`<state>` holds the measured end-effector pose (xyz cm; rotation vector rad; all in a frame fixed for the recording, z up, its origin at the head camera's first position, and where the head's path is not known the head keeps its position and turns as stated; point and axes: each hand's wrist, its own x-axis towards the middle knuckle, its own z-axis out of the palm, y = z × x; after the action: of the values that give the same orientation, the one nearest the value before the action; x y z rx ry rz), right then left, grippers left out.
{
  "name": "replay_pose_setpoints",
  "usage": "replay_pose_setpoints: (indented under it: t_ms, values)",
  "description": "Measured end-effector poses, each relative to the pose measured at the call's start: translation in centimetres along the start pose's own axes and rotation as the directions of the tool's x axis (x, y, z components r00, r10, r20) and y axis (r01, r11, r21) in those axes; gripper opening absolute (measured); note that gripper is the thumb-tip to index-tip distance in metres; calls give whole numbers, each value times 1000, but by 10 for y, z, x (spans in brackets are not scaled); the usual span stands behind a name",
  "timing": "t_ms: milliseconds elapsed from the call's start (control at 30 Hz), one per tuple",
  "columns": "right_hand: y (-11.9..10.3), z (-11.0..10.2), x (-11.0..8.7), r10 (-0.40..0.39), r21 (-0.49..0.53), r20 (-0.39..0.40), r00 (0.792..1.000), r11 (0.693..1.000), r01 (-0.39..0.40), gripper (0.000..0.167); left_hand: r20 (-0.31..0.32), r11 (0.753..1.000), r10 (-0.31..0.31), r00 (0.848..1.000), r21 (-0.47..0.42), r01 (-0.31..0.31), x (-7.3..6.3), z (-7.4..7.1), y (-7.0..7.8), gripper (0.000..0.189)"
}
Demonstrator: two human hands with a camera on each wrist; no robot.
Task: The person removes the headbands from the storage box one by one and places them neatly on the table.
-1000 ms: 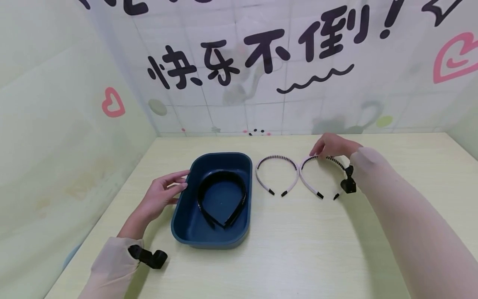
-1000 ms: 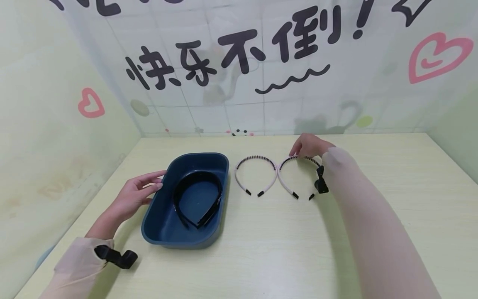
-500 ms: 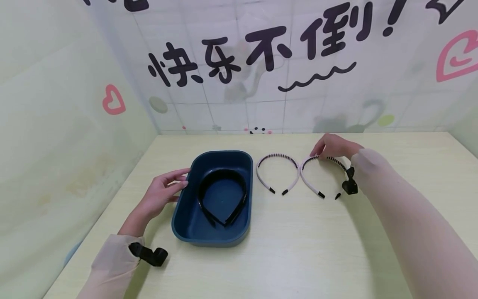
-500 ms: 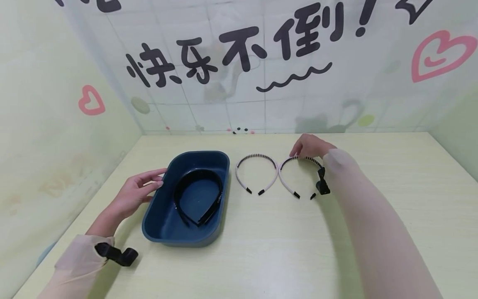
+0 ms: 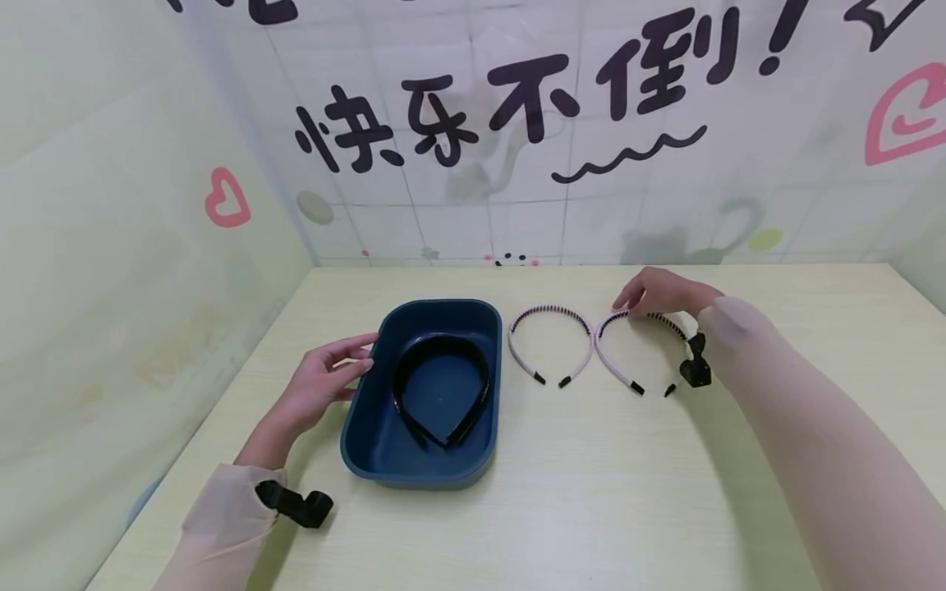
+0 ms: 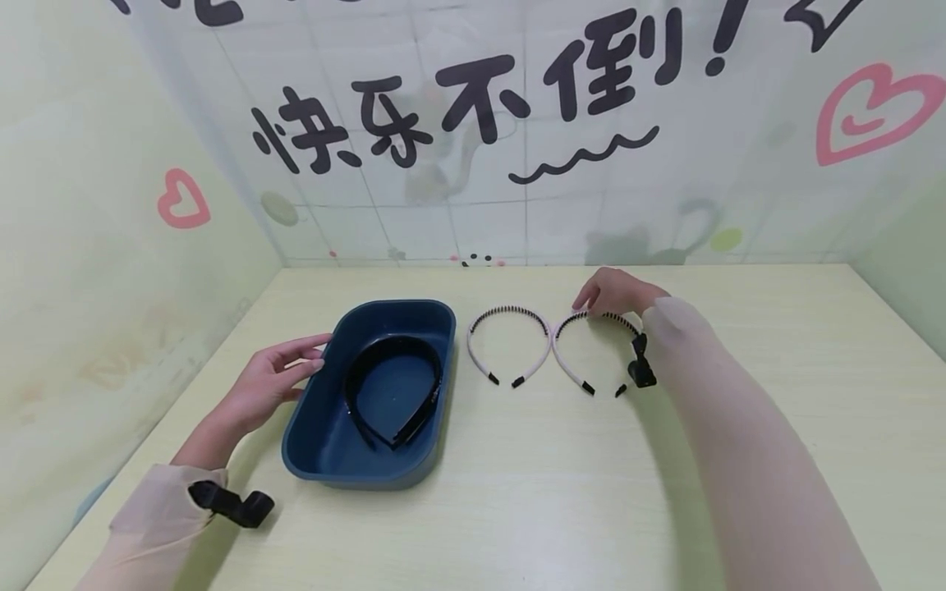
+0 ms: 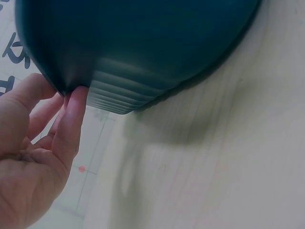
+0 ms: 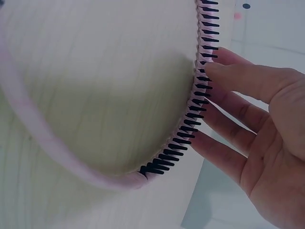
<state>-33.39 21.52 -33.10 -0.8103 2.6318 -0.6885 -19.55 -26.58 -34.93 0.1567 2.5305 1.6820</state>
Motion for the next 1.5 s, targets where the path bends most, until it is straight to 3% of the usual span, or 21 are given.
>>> replay_pose_setpoints:
  t_ms: [367,600,900,1500]
  values:
    - [-9,-3,-5,39,22,-65,997,999,-37,26,0,1000,4,1000,1,-4,-1,1,-1,48]
    - [-20,-8,-6,-34,8,-65,997,999,35,27,-3,1000,3,1000,9,-3,-1,0,-2,48]
    - [-48,-11,-2,-54,-8,-50,997,999,53,27,-3,1000,3,1000,9,-3,-2,1,-1,48]
    - [-103,4,17,-193,-39,-41,980,981,191,26,-6,1000,12,1000,6,-12,-1,0,-2,49]
